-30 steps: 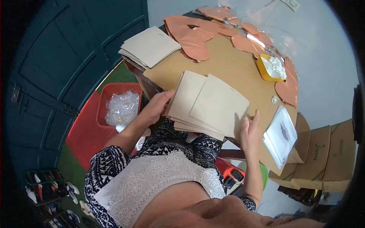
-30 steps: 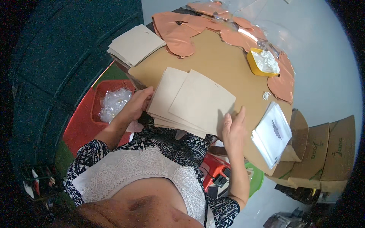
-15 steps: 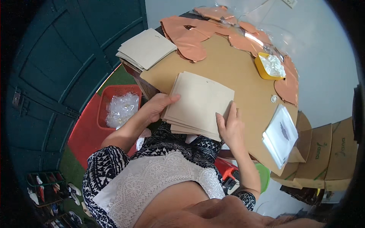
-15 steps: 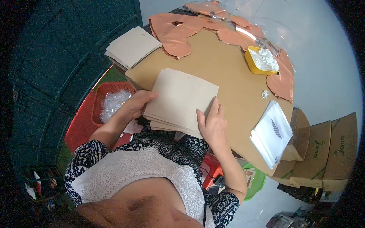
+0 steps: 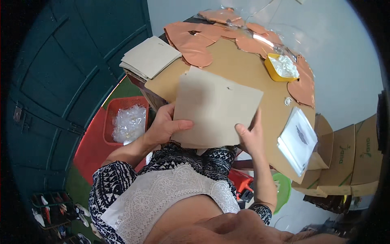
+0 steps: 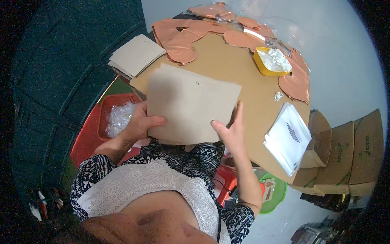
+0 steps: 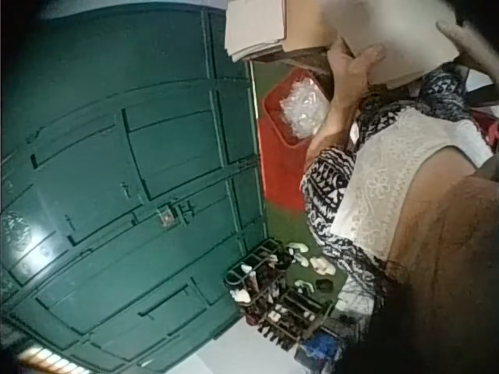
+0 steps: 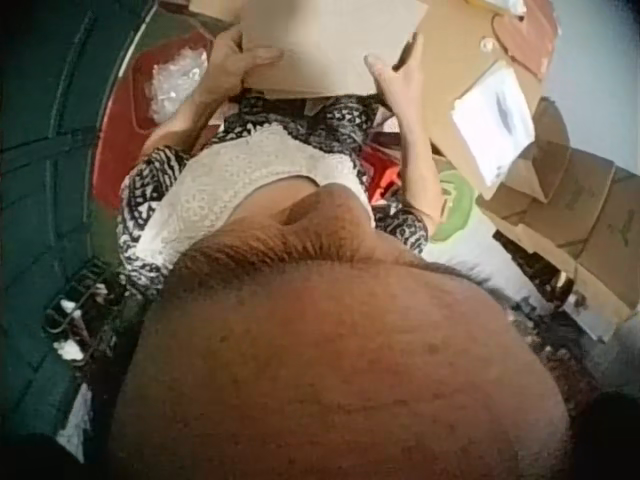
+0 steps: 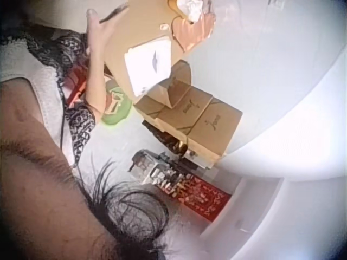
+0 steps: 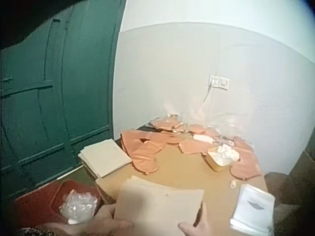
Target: The person sorts through a stack of cardboard squares, then picks up a deflated foil balloon and spreads it flat on the table.
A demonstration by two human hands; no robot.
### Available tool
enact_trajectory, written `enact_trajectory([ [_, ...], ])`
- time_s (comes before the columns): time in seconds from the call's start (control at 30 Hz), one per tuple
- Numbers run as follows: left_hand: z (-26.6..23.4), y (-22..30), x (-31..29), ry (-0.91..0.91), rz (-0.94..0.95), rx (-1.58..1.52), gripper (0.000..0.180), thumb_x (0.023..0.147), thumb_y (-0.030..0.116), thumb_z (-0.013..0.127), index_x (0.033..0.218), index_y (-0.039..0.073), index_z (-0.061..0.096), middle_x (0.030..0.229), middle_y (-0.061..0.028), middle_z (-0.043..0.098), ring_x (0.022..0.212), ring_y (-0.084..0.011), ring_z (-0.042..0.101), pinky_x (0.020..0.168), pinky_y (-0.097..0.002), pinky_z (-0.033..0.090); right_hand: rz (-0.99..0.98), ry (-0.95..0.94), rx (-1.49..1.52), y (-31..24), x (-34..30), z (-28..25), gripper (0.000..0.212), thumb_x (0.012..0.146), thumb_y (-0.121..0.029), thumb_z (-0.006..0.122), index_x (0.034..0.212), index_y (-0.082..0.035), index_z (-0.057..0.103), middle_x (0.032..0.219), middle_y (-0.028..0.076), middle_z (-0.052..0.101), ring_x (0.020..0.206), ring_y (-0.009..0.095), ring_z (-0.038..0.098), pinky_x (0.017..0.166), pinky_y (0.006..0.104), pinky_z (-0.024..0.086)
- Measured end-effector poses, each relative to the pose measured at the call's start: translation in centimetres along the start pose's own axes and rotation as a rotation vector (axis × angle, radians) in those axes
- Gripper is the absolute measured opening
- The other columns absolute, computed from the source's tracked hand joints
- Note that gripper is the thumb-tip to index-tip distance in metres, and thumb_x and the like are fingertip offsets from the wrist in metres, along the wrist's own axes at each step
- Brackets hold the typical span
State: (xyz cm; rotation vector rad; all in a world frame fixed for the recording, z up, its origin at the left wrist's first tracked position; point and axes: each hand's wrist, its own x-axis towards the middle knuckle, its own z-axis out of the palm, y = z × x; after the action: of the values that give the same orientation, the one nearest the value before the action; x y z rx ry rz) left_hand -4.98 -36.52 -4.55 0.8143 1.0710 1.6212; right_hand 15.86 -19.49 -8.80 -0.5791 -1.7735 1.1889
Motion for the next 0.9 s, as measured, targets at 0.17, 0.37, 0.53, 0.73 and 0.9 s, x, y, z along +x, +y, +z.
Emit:
enact_trajectory([
  [0.17, -0.9, 1.1, 4.6, -0.196, 0.275, 0.422, 0.042, 0.078, 0.008, 0.068, 0.116, -0.001, 0.055, 0.109, -0.0055, 0.061, 0.096, -0.0123, 0.057, 0.085, -0.0283, 0.045, 0.363, -0.209, 0.307, -3.3, 1.0, -4.5, 0.062, 0.073, -0.023, 0.079, 0.119, 0.004, 0.047, 0.111, 0.009, 0.058, 0.105, 0.019, 0.054, 0.093, 0.0322, 0.041],
  [0.37, -0.6, -0.7, 11.9, -0.314, 0.093, 0.475, 0.043, 0.078, 0.007, 0.066, 0.117, -0.002, 0.053, 0.106, -0.0037, 0.06, 0.094, -0.0127, 0.056, 0.084, -0.0264, 0.046, 0.229, -0.038, 0.136, -3.0, 1.6, -5.4, 0.049, 0.079, -0.028, 0.074, 0.114, -0.002, 0.052, 0.103, 0.003, 0.056, 0.096, 0.014, 0.052, 0.083, 0.0291, 0.043],
  [0.53, 2.3, 0.6, 12.2, -0.395, 0.119, 0.408, 0.059, 0.076, 0.009, 0.07, 0.127, -0.002, 0.043, 0.114, -0.0061, 0.057, 0.102, -0.013, 0.053, 0.089, -0.0274, 0.044, 0.305, -0.003, 0.115, -0.6, 1.0, -6.5, 0.055, 0.078, -0.024, 0.073, 0.121, 0.0, 0.048, 0.112, 0.006, 0.056, 0.104, 0.017, 0.051, 0.09, 0.0309, 0.042],
  [0.73, 1.5, -1.6, 13.4, -0.209, 0.242, 0.705, 0.083, 0.066, 0.018, 0.08, 0.133, -0.001, 0.034, 0.12, -0.0112, 0.053, 0.11, -0.0175, 0.05, 0.094, -0.0306, 0.041, 0.141, 0.009, -0.065, -0.4, 1.4, -6.0, 0.093, 0.072, -0.031, 0.077, 0.141, 0.001, 0.022, 0.128, 0.013, 0.046, 0.119, 0.023, 0.045, 0.098, 0.0338, 0.038],
  [0.9, 1.3, -2.2, 14.2, -0.151, 0.214, 0.702, 0.093, 0.061, 0.022, 0.084, 0.134, -0.002, 0.032, 0.121, -0.0142, 0.052, 0.112, -0.0216, 0.05, 0.095, -0.0331, 0.041, 0.111, 0.022, -0.102, 1.0, 1.9, -6.4, 0.105, 0.067, -0.036, 0.081, 0.142, 0.001, 0.018, 0.133, 0.016, 0.041, 0.123, 0.026, 0.042, 0.102, 0.0358, 0.034],
])
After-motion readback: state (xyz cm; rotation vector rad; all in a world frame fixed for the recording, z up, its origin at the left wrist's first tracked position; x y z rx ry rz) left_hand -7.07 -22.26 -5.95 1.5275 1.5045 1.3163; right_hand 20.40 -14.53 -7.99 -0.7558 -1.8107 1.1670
